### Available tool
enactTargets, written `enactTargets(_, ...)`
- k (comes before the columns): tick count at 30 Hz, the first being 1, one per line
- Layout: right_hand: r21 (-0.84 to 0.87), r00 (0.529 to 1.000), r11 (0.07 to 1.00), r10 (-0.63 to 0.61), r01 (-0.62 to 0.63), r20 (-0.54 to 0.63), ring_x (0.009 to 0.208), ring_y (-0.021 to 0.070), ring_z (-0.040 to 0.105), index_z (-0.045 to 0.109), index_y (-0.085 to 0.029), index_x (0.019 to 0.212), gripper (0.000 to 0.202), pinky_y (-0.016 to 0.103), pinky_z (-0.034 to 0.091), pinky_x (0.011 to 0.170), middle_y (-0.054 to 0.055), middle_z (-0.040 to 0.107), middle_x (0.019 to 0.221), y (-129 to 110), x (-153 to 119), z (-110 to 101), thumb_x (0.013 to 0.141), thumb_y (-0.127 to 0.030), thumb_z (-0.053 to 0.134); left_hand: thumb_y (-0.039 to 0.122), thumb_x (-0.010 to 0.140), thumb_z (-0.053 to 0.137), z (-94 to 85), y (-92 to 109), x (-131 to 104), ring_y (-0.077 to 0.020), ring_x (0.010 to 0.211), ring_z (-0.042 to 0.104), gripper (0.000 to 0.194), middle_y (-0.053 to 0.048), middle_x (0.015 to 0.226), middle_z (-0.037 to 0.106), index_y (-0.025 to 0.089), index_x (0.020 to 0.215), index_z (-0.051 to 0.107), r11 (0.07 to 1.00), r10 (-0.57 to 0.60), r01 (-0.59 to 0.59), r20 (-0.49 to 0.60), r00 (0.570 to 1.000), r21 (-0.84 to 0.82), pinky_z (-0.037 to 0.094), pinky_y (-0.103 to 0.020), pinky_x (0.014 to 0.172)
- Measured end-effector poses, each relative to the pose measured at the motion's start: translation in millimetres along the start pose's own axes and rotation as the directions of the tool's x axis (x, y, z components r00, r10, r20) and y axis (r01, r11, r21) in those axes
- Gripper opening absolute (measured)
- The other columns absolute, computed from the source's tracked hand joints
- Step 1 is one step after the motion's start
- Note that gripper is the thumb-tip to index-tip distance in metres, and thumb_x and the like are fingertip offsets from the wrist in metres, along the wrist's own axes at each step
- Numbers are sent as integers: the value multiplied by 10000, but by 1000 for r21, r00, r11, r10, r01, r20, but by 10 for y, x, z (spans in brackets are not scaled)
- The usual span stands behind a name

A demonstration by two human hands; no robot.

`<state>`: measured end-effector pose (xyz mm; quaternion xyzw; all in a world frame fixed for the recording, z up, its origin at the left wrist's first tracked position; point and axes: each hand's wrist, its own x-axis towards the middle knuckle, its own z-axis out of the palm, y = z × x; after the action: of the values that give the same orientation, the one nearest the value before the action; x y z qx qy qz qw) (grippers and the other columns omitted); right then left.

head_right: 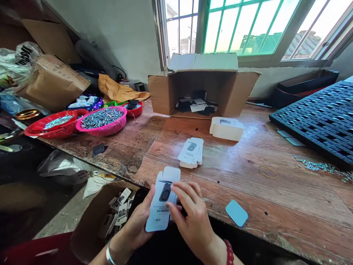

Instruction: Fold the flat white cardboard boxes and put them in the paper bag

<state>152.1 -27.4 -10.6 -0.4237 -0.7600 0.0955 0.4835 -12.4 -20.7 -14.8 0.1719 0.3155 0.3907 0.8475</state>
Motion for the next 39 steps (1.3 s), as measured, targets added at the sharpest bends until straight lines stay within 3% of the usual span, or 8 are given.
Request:
enactTargets(6,68,913,939,308,-337,267,867,218,579,604,-224,883,214,345,515,771,25,634,900,-7,266,-67,723,-91,656,492,797,744,-80,-68,-176,-249,930,691,407,-99,963,744,152,1022,740,998,-36,33,65,997,47,492,-429,959)
enactTargets(13,121,760,914,242,-386,603,802,165,541,589,-201,672,221,291,458,727,-3,559,836,20,282,-238,870,-252,672,488,673,852,-103,-106,-278,-187,820,675,513,-92,920,727,123,1019,752,982,-109,91,95,990,168,509,-315,829)
enactTargets(17,107,814,898,329,-426,479,806,183,540,536,-201,649,235,312,466,725,12,544,833,1,184,-131,841,-238,666,522,678,834,-161,-132,-199,-106,579,586,458,-45,679,707,108,864,769,974,-40,48,-40,998,224,463,-214,619)
enactTargets(21,217,822,795,528,-567,214,895,232,588,599,-207,1026,265,356,508,768,68,610,1003,-27,35,52,786,-285,681,546,684,817,-179,-83,-165,-126,592,601,455,-37,676,719,131,866,770,968,122,-84,-150,981,237,469,-222,608)
enactTargets(25,360,720,633,516,-686,464,787,220,628,671,-184,935,273,314,517,707,59,688,853,-23,-97,148,910,-434,564,530,705,805,-187,-56,-191,-155,652,628,436,-51,747,749,136,889,781,930,234,-173,-160,959,323,481,-245,654)
enactTargets(28,279,767,728,509,-626,392,623,179,552,628,-183,673,402,275,445,585,33,623,656,-33,-177,185,940,-463,520,516,699,808,-242,-97,-178,-158,653,615,402,-48,727,746,131,808,779,896,295,-207,-178,939,393,475,-248,643)
enactTargets(33,215,818,798,504,-564,276,614,176,556,624,-190,666,390,269,438,582,38,632,661,-52,-320,273,941,-452,540,483,641,853,-382,-179,-141,-175,702,649,425,-54,747,750,130,830,710,845,392,-248,-235,889,473,499,-251,666)
enactTargets(39,581,676,422,657,-696,332,821,200,690,590,-252,1116,347,267,561,720,44,738,928,-89,-439,360,862,-470,682,393,658,862,-454,-297,-240,-219,796,716,741,-51,868,759,230,1256,456,844,454,-308,-280,846,438,552,-300,709)
